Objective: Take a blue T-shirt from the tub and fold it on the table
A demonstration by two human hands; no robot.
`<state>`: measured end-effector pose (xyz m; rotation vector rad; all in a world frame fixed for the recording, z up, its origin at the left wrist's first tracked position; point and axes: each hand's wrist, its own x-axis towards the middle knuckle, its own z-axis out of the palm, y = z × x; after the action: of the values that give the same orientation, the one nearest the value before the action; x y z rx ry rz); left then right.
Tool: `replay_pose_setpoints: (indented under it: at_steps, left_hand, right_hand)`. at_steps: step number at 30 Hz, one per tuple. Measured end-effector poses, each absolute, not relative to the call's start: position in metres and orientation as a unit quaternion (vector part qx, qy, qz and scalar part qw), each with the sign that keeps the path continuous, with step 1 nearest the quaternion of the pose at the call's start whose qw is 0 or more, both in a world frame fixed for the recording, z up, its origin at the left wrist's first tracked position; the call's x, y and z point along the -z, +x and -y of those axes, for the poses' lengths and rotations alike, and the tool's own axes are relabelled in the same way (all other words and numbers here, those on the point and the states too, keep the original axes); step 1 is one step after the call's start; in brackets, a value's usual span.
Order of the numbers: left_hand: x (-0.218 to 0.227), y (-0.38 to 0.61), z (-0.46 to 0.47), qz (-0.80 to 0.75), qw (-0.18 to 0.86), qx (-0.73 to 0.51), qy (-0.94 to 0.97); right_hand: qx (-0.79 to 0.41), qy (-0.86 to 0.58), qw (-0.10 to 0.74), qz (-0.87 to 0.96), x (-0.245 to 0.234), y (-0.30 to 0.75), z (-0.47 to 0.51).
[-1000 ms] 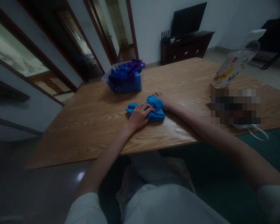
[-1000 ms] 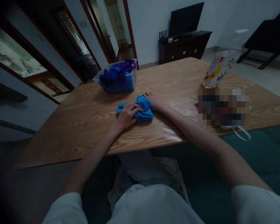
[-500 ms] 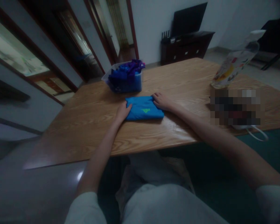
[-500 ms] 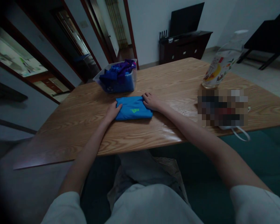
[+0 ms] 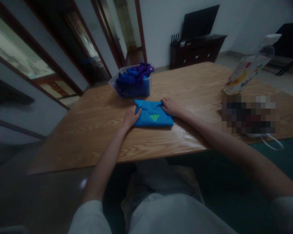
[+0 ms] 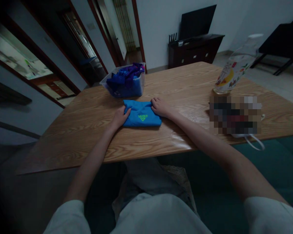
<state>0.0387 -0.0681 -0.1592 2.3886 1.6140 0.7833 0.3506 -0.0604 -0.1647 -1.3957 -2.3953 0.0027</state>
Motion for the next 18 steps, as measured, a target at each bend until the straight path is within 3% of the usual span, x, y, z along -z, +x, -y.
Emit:
replay_pose_setpoints:
  at_steps: [6, 12, 18]
  left_hand:
    - [0.159, 0.038, 0.069, -0.537, 0.073, -0.259, 0.800]
    - [0.161, 0.039, 0.067, -0.539, 0.075, -0.260, 0.798]
    - [0.156, 0.040, 0.071, -0.535, 0.096, -0.254, 0.800]
  right_hand:
    - [0.013, -0.515, 0.257, 0.818, 0.153, 0.342, 0.073]
    - [-0.005, -0.434, 0.352, 0.829, 0.133, 0.325, 0.099]
    - [0.019, -0.299, 0.325, 0.897, 0.129, 0.299, 0.127]
